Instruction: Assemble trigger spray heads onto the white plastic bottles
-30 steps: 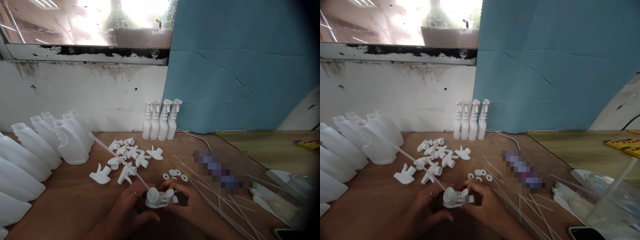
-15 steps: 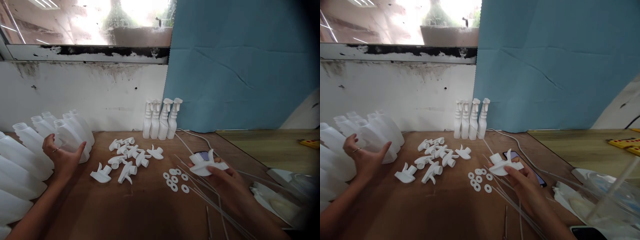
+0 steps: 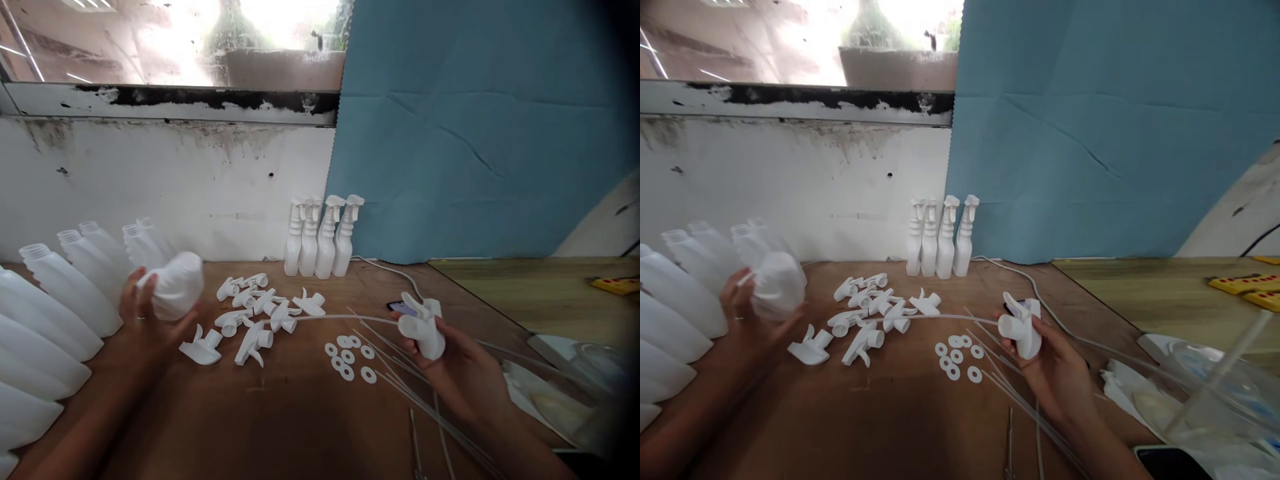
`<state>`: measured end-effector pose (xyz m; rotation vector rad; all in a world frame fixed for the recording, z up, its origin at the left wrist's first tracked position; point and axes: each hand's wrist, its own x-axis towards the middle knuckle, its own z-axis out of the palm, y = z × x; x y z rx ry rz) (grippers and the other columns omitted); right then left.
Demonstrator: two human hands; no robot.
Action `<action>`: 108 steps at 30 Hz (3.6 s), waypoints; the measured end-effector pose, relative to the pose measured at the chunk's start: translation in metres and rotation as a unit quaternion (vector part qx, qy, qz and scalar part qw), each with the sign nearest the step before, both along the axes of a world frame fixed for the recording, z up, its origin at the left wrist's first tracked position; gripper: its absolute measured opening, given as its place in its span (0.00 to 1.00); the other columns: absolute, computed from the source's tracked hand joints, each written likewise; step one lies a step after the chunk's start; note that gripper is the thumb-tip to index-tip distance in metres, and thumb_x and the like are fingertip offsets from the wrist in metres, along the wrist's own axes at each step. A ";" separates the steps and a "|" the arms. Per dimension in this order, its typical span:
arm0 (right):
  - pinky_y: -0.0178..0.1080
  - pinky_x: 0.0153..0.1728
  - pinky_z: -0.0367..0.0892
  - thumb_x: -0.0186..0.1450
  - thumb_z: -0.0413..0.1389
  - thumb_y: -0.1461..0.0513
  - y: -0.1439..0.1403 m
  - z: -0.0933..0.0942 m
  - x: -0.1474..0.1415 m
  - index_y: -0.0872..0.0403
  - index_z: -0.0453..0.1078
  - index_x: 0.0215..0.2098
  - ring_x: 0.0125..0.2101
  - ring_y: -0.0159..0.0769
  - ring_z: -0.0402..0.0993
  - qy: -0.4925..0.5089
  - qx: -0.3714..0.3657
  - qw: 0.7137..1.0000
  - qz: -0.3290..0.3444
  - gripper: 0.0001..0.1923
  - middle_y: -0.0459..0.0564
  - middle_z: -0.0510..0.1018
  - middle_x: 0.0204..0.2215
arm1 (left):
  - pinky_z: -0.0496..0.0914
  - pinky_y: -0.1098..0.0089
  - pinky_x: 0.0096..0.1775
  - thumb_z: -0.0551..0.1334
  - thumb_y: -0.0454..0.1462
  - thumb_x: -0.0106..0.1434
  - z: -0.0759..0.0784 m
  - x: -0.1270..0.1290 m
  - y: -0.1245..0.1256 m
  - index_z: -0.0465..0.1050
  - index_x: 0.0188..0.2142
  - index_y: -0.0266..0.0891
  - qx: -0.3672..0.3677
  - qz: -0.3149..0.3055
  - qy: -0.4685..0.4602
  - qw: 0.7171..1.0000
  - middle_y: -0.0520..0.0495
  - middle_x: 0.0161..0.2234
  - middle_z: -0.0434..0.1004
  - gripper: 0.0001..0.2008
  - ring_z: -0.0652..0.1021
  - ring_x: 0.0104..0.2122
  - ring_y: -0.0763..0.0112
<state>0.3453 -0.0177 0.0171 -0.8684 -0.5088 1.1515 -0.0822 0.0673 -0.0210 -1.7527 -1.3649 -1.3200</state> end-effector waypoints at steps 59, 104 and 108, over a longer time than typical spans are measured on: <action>0.36 0.28 0.69 0.61 0.61 0.47 -0.027 -0.045 -0.043 0.48 0.59 0.50 0.26 0.37 0.73 -0.381 0.021 0.920 0.095 0.25 0.45 0.78 0.31 | 0.51 0.35 0.53 0.67 0.35 0.51 -0.001 0.120 -0.074 0.61 0.62 0.51 -0.127 -0.224 0.213 0.943 0.33 0.60 0.58 0.38 0.62 0.57 0.38; 0.38 0.20 0.61 0.53 0.66 0.57 -0.040 -0.029 -0.030 0.50 0.73 0.48 0.20 0.34 0.63 -0.145 0.033 0.971 0.188 0.24 0.53 0.79 0.36 | 0.53 0.43 0.55 0.64 0.37 0.45 0.003 0.137 -0.093 0.62 0.62 0.49 -0.154 -0.305 0.154 0.927 0.38 0.58 0.61 0.41 0.65 0.55 0.45; 0.37 0.20 0.59 0.54 0.65 0.59 -0.038 -0.038 -0.024 0.52 0.75 0.44 0.19 0.33 0.61 -0.148 0.044 0.969 0.193 0.19 0.50 0.77 0.30 | 0.51 0.46 0.56 0.64 0.39 0.44 -0.005 0.139 -0.096 0.61 0.62 0.50 -0.182 -0.311 0.141 0.922 0.39 0.58 0.61 0.42 0.64 0.55 0.47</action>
